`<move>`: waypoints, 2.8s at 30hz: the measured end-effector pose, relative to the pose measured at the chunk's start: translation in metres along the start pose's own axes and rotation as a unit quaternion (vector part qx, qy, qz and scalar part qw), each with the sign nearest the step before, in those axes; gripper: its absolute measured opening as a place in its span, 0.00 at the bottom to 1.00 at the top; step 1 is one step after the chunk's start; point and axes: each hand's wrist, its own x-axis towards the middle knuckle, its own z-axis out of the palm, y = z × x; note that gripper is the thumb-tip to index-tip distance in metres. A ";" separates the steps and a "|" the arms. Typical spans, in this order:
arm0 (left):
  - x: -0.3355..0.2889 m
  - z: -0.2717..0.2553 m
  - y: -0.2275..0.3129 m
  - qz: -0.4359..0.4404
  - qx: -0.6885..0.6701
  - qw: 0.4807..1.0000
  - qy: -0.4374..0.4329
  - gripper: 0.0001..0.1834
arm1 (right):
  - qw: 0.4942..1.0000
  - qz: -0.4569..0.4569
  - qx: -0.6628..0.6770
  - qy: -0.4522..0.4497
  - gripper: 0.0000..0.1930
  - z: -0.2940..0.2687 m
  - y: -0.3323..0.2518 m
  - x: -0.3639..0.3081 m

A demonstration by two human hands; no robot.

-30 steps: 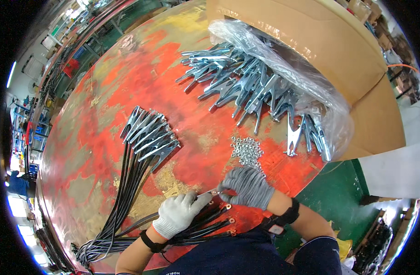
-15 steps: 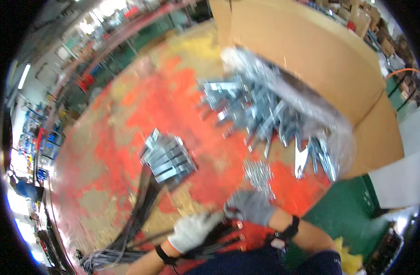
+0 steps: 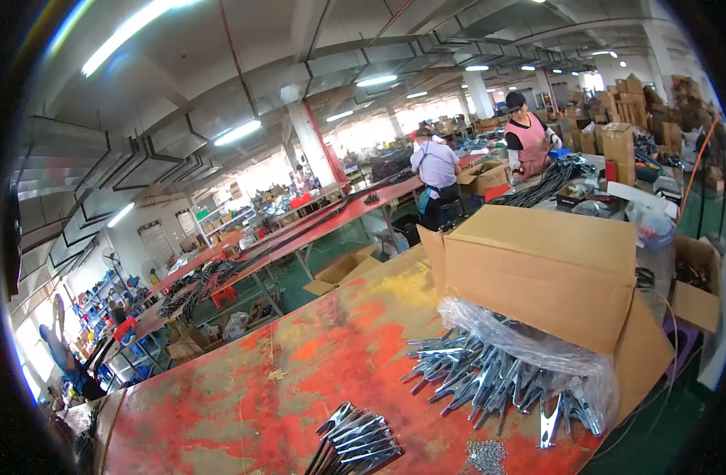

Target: The recorder is assembling industrial jumper cable clamps by attaching wires and small hardware components.

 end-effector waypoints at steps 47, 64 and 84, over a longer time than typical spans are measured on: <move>0.013 -0.070 -0.046 -0.013 0.141 0.979 0.144 0.41 | 0.793 0.212 -0.434 0.371 0.25 -0.114 0.115 -0.208; -0.219 -0.095 -0.085 -0.169 0.260 0.936 -0.164 0.11 | 0.879 -0.057 -0.272 0.387 0.17 -0.076 -0.051 -0.084; -0.043 -0.074 -0.007 -0.124 -0.240 0.956 -0.117 0.14 | 0.782 0.059 0.328 0.526 0.33 -0.042 -0.058 -0.101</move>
